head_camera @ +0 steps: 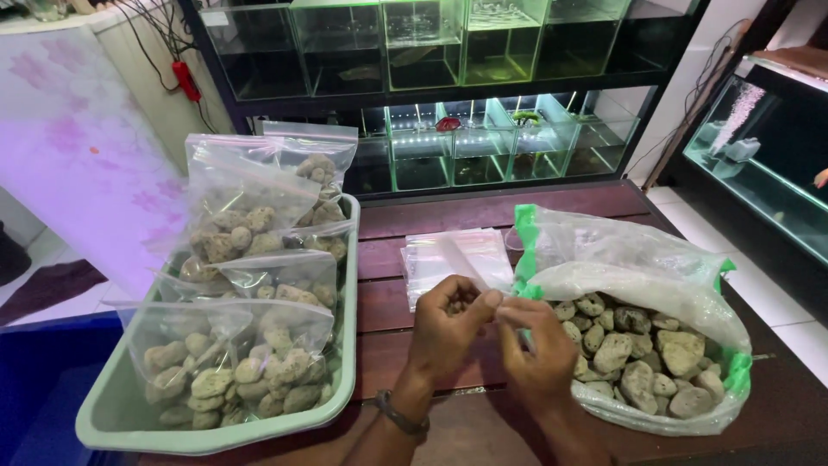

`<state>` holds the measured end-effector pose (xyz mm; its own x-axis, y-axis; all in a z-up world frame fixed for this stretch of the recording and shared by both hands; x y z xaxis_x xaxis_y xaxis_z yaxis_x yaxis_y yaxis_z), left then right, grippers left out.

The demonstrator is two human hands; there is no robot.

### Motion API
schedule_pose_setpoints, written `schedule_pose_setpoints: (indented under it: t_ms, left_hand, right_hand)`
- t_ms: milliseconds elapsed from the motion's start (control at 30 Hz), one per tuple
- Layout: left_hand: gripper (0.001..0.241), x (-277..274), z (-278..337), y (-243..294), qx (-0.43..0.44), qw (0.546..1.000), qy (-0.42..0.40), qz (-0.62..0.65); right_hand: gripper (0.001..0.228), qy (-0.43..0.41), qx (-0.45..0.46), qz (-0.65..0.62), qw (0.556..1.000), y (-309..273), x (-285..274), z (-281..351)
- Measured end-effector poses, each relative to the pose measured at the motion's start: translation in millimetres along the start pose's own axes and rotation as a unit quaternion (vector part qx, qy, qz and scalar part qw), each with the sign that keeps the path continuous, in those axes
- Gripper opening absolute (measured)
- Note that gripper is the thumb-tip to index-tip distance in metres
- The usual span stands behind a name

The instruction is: Packaging aquarium stones into small plastic bags by hand.

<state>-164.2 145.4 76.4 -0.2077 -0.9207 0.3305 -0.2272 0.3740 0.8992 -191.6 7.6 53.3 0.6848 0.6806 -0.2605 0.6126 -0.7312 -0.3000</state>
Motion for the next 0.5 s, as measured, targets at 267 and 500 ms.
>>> schedule_pose_setpoints:
  t_ms: [267,500]
  left_hand:
    - [0.018,-21,-18,-21,-0.037,0.997,0.028,-0.06]
    - [0.02,-23,-17,-25,0.024,0.993,-0.005,-0.117]
  right_hand:
    - [0.017,-0.125,0.023,0.051,0.991,16,13,-5]
    - [0.034,-0.242,0.19,-0.097,0.947,31,18,-14]
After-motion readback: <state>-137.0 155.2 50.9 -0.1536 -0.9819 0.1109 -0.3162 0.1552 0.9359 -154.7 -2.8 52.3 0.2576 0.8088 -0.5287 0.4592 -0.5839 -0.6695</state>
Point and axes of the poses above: each hand's wrist, its own z-axis away from the middle knuckle, its own x-axis out of the palm, y = z × x, the point moved 4 cm from there along -z, towards the middle knuckle, and after that the axes turned 12 degrees about z, right-handed, at the moved point
